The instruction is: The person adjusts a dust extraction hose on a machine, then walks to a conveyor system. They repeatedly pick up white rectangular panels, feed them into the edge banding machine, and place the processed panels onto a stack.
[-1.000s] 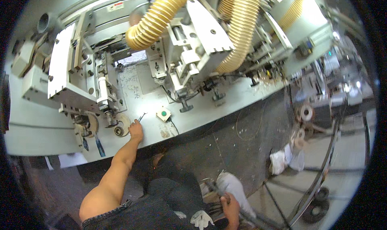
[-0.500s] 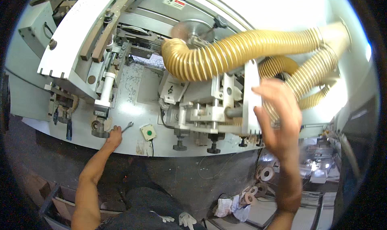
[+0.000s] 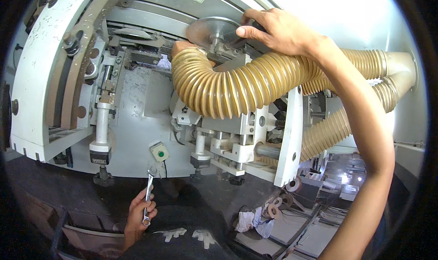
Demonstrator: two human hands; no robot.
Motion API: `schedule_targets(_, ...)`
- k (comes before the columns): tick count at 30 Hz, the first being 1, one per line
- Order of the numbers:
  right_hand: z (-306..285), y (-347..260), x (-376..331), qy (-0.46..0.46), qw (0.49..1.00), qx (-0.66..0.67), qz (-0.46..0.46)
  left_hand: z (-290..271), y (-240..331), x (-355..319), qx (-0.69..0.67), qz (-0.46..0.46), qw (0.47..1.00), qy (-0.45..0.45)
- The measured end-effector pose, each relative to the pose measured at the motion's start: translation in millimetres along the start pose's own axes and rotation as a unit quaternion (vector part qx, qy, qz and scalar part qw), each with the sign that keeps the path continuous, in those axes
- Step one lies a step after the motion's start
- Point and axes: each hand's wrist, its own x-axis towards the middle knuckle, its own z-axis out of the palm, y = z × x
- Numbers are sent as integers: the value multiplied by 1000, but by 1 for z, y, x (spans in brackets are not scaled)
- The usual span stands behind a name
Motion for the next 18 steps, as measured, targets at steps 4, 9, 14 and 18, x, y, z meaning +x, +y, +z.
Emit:
schedule_targets(4,0,-8,-46,229,971,61,22,55,21,-20,198,158,956,-145)
schedule_targets(9,79,14,-199,426,685,476,351,146,49,-14,370,417,818,-142)
schedule_targets(14,128,39,-156,303,509,755,280,276,75,13,463,609,627,-147)
schedule_targets(18,151,95,-124,324,299,891,107,365,79,45,539,690,474,-89)
